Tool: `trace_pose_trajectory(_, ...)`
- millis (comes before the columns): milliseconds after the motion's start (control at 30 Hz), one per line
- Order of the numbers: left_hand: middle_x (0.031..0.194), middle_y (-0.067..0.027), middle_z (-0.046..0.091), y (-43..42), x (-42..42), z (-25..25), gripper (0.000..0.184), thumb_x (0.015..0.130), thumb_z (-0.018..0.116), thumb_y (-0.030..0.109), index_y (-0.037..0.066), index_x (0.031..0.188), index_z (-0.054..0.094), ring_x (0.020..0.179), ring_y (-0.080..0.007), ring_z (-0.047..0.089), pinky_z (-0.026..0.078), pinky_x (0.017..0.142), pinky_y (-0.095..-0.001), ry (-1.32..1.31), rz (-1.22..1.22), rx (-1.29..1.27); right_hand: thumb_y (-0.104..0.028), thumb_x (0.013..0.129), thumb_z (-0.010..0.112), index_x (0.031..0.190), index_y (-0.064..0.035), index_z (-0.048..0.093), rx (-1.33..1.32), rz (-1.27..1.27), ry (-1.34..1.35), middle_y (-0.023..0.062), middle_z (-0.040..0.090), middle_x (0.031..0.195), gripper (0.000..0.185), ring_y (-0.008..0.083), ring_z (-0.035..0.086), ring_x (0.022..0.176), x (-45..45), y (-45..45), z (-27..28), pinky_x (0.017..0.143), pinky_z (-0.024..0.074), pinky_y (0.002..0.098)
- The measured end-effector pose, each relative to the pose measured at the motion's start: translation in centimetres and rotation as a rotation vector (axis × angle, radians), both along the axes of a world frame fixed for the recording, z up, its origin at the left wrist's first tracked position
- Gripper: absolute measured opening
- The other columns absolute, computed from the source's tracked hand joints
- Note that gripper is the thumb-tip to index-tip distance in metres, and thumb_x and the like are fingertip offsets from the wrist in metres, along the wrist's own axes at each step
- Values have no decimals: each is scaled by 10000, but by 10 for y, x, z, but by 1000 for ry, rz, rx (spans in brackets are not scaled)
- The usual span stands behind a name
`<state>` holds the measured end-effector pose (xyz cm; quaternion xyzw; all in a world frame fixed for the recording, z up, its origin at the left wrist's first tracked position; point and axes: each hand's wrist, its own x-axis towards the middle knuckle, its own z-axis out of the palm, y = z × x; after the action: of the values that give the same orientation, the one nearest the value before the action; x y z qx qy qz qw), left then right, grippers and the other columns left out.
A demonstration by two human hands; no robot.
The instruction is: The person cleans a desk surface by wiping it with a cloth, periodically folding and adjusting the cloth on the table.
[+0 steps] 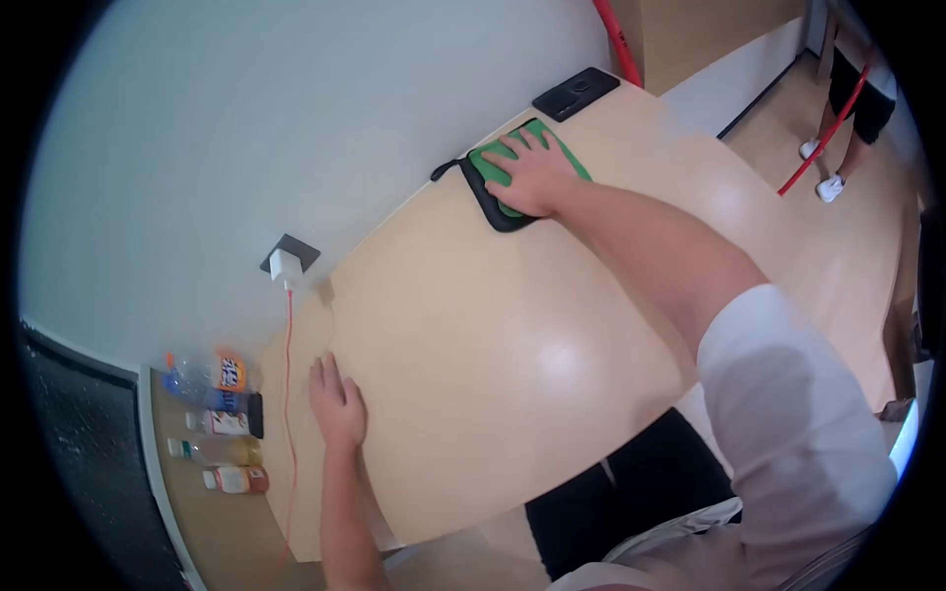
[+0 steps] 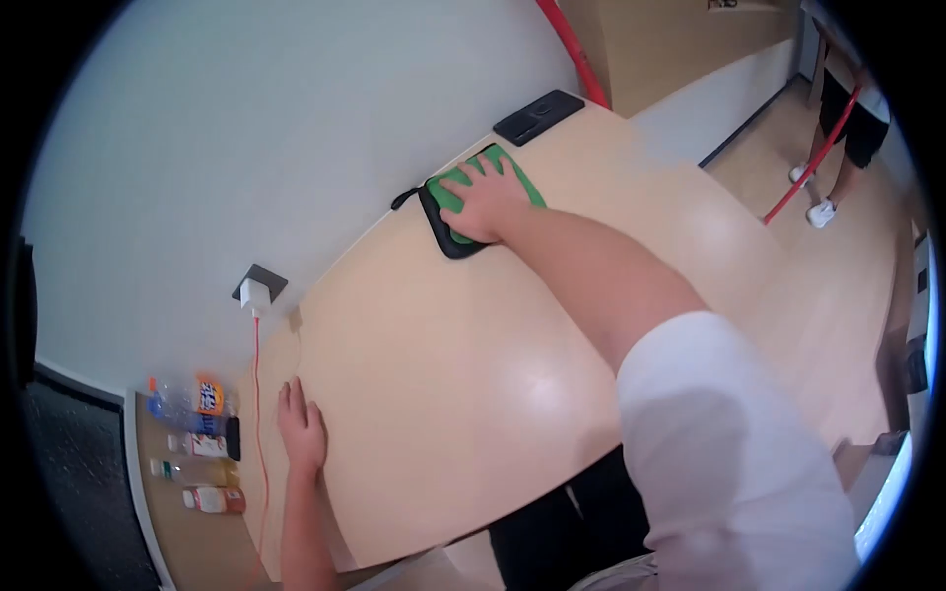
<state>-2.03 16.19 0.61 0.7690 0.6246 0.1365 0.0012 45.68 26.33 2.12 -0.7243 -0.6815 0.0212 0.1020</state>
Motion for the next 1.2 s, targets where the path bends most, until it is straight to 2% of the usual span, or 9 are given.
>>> trace_pose_trajectory(333,1575,-307,406,1,1,2,579,986,538,227,7,1518,471,1464,-470,367,281,1217,-540,13,11,-3,-597,1034,352,1637,-234,346,18,-29,5,113,233,1728,704,372,173,1594,-3,11,0,1285,104,568)
trace_pose_trajectory(467,1584,-266,426,7,0,-9,617,973,555,330,43,1516,494,1500,-435,341,255,1239,-534,-25,61,19,-590,1034,369,1632,-215,359,65,19,39,120,243,1722,706,384,179,1590,-15,-46,-5,1284,109,578)
trace_pose_trajectory(567,1617,-224,405,-16,29,15,645,978,519,406,84,1537,489,1537,-393,305,226,1261,-529,146,262,24,-597,1026,396,1627,-210,369,71,114,53,124,256,1716,715,377,188,1587,-17,-98,-5,1288,106,568)
trace_pose_trajectory(667,1632,-195,401,-32,36,15,654,986,488,447,102,1541,494,1560,-361,278,198,1275,-525,9,606,19,-579,1032,423,1619,-200,383,76,218,15,134,279,1705,700,379,202,1581,-12,-158,-1,1290,114,553)
trace_pose_trajectory(833,1631,-172,413,-35,31,-1,640,998,484,452,94,1528,505,1543,-344,309,204,1269,-524,-100,635,44,-523,1051,438,1596,-166,424,45,425,-46,139,320,1686,652,385,229,1570,2,-247,13,1287,140,545)
trace_pose_trajectory(933,1619,-161,433,-33,30,9,632,1005,474,453,92,1522,509,1529,-338,330,217,1263,-515,-77,612,11,-522,1025,497,1560,-128,471,75,370,22,156,376,1652,665,395,273,1550,7,-260,14,1281,146,560)
trace_pose_trajectory(1033,1598,-151,459,-31,30,0,613,1009,470,445,90,1506,527,1517,-334,345,229,1255,-509,-91,626,45,-487,980,605,1511,-100,525,478,337,36,175,452,1594,662,395,344,1515,-6,-305,16,1269,166,579)
trace_pose_trajectory(1133,1586,-143,474,-29,26,-6,592,1010,468,438,90,1481,552,1511,-331,355,237,1246,-506,-94,641,92,-517,899,715,1493,-91,539,300,359,-30,179,496,1547,751,394,400,1476,-18,-338,1,1251,199,591)
trace_pose_trajectory(1200,1584,-140,478,-30,30,-2,576,1011,466,429,92,1467,566,1507,-328,361,244,1240,-504,-92,644,78,-514,847,773,1449,-98,584,330,409,15,164,533,1507,756,383,446,1432,-25,-351,8,1222,260,583)
